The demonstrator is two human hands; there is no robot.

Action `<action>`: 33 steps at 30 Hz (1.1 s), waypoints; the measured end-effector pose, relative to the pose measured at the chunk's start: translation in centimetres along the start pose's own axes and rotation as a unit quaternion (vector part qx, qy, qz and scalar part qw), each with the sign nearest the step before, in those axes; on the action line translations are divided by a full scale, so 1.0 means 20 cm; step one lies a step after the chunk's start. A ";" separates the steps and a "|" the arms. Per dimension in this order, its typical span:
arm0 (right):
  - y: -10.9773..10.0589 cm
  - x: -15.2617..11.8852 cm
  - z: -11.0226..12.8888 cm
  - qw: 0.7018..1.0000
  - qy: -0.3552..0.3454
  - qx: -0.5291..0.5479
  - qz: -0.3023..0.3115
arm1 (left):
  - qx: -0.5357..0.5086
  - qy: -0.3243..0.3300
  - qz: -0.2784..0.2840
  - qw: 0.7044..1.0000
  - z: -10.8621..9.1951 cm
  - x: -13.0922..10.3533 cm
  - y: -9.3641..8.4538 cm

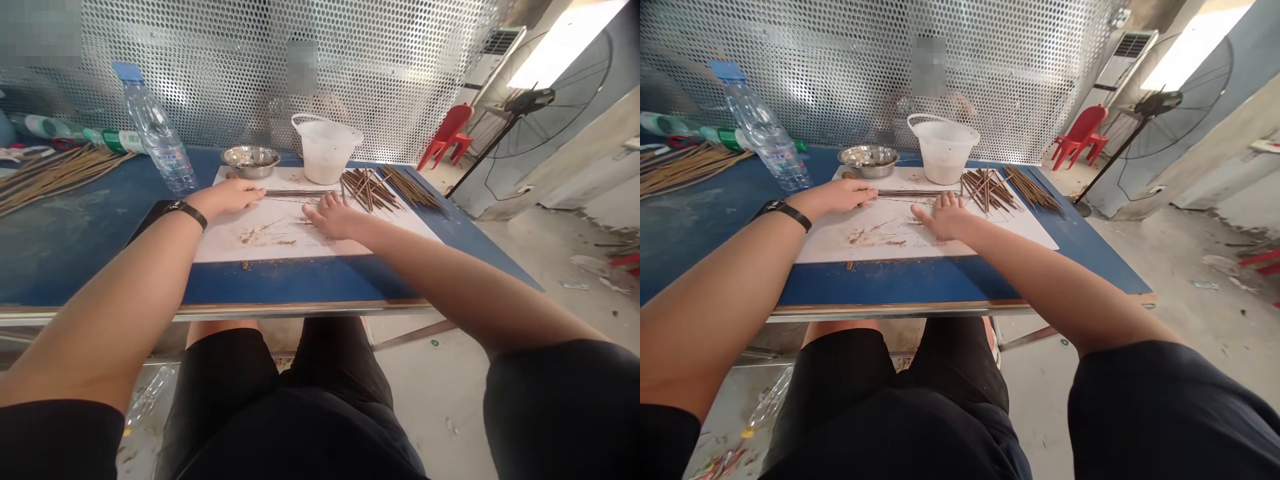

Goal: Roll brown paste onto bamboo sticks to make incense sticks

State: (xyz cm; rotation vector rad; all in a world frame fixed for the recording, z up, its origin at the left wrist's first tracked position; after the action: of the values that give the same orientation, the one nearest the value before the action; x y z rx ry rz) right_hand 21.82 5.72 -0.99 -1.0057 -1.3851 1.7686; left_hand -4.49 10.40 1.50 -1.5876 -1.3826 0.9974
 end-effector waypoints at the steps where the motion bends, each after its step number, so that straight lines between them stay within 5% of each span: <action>1: -0.02 0.05 -0.01 1.000 -0.003 -0.011 0.010 | 0.003 -0.004 0.002 1.000 -0.01 -0.01 0.00; 5: -0.09 0.19 -0.01 0.998 -0.039 -0.048 0.014 | 0.001 -0.015 0.011 1.000 -0.02 -0.01 -0.01; 9: -0.05 0.20 0.01 0.999 -0.006 -0.028 -0.013 | -0.006 -0.010 0.031 0.999 -0.02 -0.02 0.00; 19: 0.09 -0.33 0.20 0.999 0.004 0.036 -0.009 | 0.006 -0.015 0.042 0.999 -0.03 -0.03 0.00; 22: 0.11 -0.39 0.22 0.999 0.006 0.045 -0.003 | 0.016 -0.019 0.048 0.999 -0.02 -0.01 0.01; 33: 0.00 0.13 -0.02 0.999 0.035 0.026 -0.023 | 0.034 -0.006 0.037 0.999 -0.03 -0.03 0.00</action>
State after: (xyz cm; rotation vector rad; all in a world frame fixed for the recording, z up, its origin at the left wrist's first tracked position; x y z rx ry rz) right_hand 20.80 8.19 -1.45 -0.9921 -1.3028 1.7110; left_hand -4.08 9.69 1.79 -1.5944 -1.2914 1.0885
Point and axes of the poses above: each hand's wrist, its own x-axis towards the middle knuckle, its own y-axis out of the palm, z = x × y, the point moved 5 cm from there along x, towards the middle knuckle, and after that the axes turned 6 degrees about -y, right-handed, at the moved point
